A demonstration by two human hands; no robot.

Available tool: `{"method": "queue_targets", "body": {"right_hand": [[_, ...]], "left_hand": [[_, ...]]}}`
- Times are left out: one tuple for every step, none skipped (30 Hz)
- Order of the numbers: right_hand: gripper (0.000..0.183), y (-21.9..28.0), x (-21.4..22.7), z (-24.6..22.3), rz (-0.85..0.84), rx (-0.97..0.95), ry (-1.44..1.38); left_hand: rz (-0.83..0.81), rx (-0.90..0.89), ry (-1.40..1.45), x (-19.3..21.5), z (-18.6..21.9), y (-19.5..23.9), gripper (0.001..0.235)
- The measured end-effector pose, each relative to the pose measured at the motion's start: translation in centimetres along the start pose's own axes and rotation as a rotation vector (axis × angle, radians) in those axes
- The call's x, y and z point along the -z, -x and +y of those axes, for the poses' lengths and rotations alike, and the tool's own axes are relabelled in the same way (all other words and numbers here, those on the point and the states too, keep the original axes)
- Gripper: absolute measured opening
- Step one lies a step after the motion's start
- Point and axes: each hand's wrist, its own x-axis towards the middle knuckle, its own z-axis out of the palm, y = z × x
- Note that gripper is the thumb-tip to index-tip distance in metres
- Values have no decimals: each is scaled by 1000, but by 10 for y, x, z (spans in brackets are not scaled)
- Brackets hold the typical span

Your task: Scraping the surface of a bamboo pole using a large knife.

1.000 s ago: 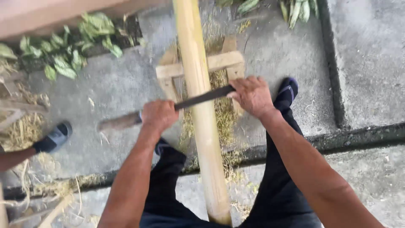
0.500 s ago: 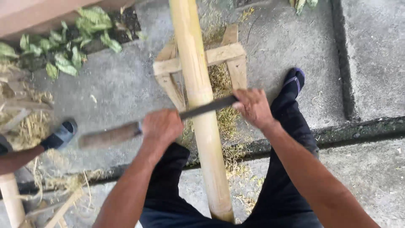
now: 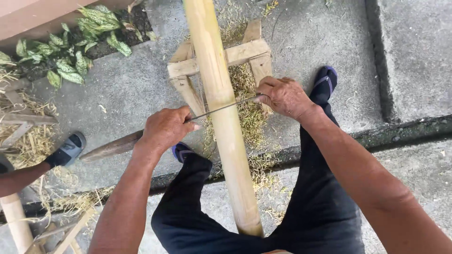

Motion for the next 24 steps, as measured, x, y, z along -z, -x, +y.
{"method": "queue_targets", "body": {"right_hand": [[45, -7, -2, -5, -1, -2, -3], [41, -13, -4, -10, -62, -92, -31], [38, -22, -5, -14, -124, -180, -56], [38, -30, -8, -11, -126, -178, -58], [39, -37, -12, -10, -104, -205, -54], [41, -44, -17, -9, -83, -231, -49], [41, -47, -18, -7, -86, -233, -56], [44, -50, -20, -6, -82, -222, -26], [47, -54, -20, -3, -77, -210, 6], [47, -53, -23, -1, -80, -212, 1], [51, -52, -26, 0, -1, -141, 48], [56, -50, -29, 2, 77, -69, 94], [56, -48, -29, -1, 75, -74, 92], [54, -46, -30, -5, 47, -93, 105], [53, -41, -31, -9, 10, -109, 113], [53, -31, -38, -11, -1, -111, 108], [52, -25, -44, -10, -100, -170, 99], [51, -18, -49, -10, -199, -229, 89], [51, -15, -50, -10, -197, -222, 89], [52, -12, -51, -10, -61, -142, 135], [52, -4, -53, -13, 75, -75, 178], [52, -14, -44, -15, 78, -82, 176], [54, -27, -33, -14, -11, -128, 126], [56, -40, -22, -13, -101, -174, 76]], "left_hand": [[-4, 1, -1, -1, -2, 2, 39], [2, 29, -51, -3, -3, 4, 38], [10, 59, -99, -3, -5, 4, 39], [8, 61, -99, -3, -6, 4, 39], [56, 65, -112, -3, -7, 6, 39], [105, 70, -126, -3, -9, 7, 40], [98, 72, -128, -2, -8, 8, 40], [123, 68, -112, -1, -7, 10, 39], [150, 63, -95, 1, -6, 10, 38], [144, 64, -96, 1, -4, 12, 38], [119, 85, -97, 2, -1, 13, 39], [93, 106, -98, 2, 1, 15, 40], [88, 104, -100, 3, 3, 17, 40], [107, 102, -121, 4, 5, 18, 40], [119, 106, -138, 3, 8, 22, 40], [108, 108, -134, 1, 14, 29, 40], [-9, 136, -128, 2, 21, 33, 42], [-126, 164, -122, 3, 27, 38, 45], [-122, 170, -121, -1, 24, 38, 45], [-34, 127, -164, -6, 22, 37, 43], [45, 74, -213, -10, 19, 37, 41], [42, 69, -219, -6, 19, 35, 41], [63, 102, -194, -2, 20, 32, 42], [84, 135, -169, 2, 21, 29, 44]]}}
